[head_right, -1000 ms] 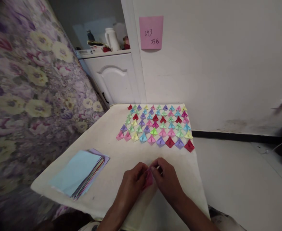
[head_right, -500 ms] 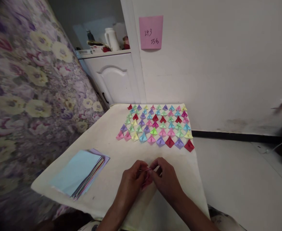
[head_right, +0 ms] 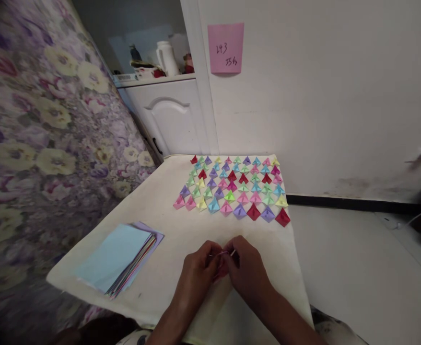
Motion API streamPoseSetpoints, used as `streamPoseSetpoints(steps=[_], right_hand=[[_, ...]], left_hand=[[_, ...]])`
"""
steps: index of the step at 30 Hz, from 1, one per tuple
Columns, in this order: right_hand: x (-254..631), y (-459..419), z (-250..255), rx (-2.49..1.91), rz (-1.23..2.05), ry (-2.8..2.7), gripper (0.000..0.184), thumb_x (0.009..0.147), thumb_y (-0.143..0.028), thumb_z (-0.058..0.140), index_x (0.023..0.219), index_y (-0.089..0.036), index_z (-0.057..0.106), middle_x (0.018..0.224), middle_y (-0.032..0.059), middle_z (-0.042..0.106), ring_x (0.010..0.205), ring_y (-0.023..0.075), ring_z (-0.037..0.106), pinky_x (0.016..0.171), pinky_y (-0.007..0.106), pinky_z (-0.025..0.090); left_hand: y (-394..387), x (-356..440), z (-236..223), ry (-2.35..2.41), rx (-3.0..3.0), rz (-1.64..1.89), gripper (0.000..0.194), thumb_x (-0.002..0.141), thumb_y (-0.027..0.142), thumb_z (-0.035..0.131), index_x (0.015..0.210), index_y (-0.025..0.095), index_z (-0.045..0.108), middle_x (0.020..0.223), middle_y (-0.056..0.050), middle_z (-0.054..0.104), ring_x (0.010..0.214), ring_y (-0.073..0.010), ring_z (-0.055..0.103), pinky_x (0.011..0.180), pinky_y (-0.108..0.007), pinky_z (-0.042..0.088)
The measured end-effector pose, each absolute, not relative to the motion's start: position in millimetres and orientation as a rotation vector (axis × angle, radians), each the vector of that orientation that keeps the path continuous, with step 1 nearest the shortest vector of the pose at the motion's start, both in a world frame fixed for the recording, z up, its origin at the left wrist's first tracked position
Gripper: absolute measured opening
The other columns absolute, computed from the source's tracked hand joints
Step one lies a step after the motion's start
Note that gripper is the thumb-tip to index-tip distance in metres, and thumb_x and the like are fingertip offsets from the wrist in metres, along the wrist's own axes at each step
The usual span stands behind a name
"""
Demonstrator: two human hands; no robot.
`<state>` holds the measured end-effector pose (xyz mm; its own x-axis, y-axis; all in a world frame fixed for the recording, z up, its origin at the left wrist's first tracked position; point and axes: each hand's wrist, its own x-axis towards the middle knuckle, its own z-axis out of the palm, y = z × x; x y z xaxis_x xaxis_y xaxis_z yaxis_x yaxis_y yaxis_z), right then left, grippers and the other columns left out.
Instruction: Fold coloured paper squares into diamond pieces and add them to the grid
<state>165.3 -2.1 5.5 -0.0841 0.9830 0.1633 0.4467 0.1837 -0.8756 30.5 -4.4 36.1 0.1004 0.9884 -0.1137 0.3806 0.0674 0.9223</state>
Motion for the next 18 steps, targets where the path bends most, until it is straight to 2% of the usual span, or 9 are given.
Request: streamPoseSetpoints(steps=[5,7,12,14,16,18], right_hand=[[165.3,-2.7,2.4,-1.359,0.663,-1.816,0.012,0.079,-0.011,0.046,0.073,-0.02,0.052,0.074,-0.0001,0.054,0.063,0.0127,0.051,0.059,0.024,0.037],[165.8,-2.2,2.8,-1.366,0.631,-1.834,0.013,0.081,-0.011,0.045,0.074,-0.019,0.051,0.074,-0.0002,0.053,0.063,0.0124,0.05,0.058,0.024,0.036],[167.3,2.5,-3.7,-1.448,0.539,-1.878,0.011,0.081,-0.011,0.044,0.074,-0.019,0.048,0.075,0.0,0.051,0.063,0.0126,0.05,0.059,0.023,0.034],[168.1,4.4,-8.4,-1.512,0.5,-1.908,0.011,0.08,-0.011,0.044,0.074,-0.019,0.048,0.075,0.0002,0.052,0.065,0.0132,0.051,0.059,0.023,0.033],[168.9,5.7,-12.3,-1.609,0.465,-1.938,0.01,0.078,-0.01,0.044,0.076,-0.019,0.048,0.076,0.0005,0.054,0.065,0.0139,0.052,0.058,0.024,0.03],[169.4,6.5,-14.5,-1.714,0.46,-1.954,0.01,0.076,-0.01,0.046,0.078,-0.02,0.049,0.076,0.0008,0.056,0.065,0.0144,0.052,0.057,0.024,0.028]], left_hand=[[-2.4,29.4,32.1,1.425,1.482,0.823,0.012,0.076,0.018,0.045,0.077,0.02,0.056,0.063,0.002,0.059,0.055,-0.011,0.056,0.049,-0.018,0.041],[-0.3,26.5,24.2,1.399,1.47,0.799,0.011,0.077,0.023,0.048,0.083,0.02,0.057,0.071,0.0,0.061,0.059,-0.012,0.059,0.051,-0.019,0.044],[3.5,22.2,7.1,1.293,1.266,0.691,0.021,0.079,0.036,0.049,0.091,0.019,0.054,0.073,-0.001,0.059,0.055,-0.0135,0.06,0.045,-0.021,0.046],[4.9,21.1,4.7,1.306,1.257,0.68,0.019,0.078,0.031,0.05,0.092,0.019,0.054,0.079,-0.002,0.06,0.057,-0.0132,0.06,0.046,-0.021,0.047],[6.5,19.2,4.2,1.359,1.315,0.66,0.018,0.077,0.023,0.047,0.093,0.019,0.054,0.076,-0.001,0.061,0.055,-0.0124,0.059,0.048,-0.022,0.046],[7.6,16.4,4.7,1.452,1.498,0.672,0.02,0.077,0.016,0.042,0.092,0.019,0.056,0.075,-0.002,0.062,0.06,-0.0131,0.059,0.056,-0.024,0.047]])
